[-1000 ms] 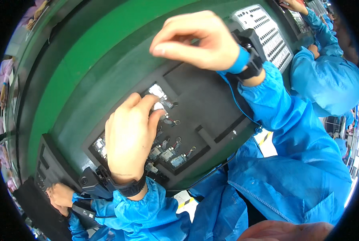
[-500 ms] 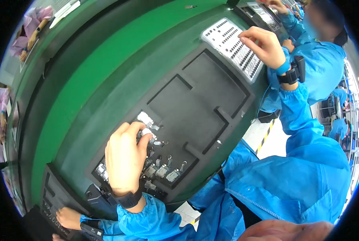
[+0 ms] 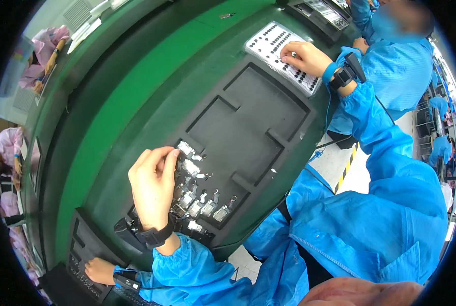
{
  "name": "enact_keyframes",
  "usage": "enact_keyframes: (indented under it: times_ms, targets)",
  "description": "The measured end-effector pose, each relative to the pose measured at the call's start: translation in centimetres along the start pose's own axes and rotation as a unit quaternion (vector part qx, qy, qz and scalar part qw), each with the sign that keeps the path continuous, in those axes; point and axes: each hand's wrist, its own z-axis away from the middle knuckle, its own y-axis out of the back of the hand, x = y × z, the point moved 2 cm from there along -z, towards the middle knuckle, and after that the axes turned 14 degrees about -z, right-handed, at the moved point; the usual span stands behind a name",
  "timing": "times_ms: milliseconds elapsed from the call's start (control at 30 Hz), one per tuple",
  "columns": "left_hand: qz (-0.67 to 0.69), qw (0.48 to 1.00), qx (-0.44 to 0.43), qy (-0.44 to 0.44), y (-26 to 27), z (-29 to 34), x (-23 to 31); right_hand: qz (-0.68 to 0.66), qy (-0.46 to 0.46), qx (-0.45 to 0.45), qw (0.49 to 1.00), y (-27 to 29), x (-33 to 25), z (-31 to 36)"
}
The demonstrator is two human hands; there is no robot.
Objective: Assembling and sorting small electronic or mechanical components into trays on a factory assembly line.
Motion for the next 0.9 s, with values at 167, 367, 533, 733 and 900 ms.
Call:
enact_keyframes:
  times_ms: [167, 367, 533, 733, 900]
  targets:
    - [0.015, 0.999, 0.045, -0.001, -0.3, -0.2, -0.3, 0.052, 0.015, -0.005, 0.999, 0.0, 0.4, -0.8]
    - [0.014, 0.998, 0.055, 0.010, 0.7, 0.6, -0.8, -0.014, -0.054, 0.027, 0.998, 1.5, -1.7, -1.5]
    - [0.031, 0.998, 0.049, 0.009, 0.4, 0.2, -0.9, 0.014, -0.013, 0.070, 0.997, 5.0, -5.3, -0.2]
    - [0.064, 0.996, 0.059, -0.019, -1.5, -1.2, 0.4, -0.210, 0.006, 0.033, 0.977, 2.2, -13.5, -0.1]
    - [0.118, 0.989, 0.084, -0.014, -1.4, -0.3, 0.8, -0.340, 0.100, -0.063, 0.933, -3.9, -20.0, -3.6]
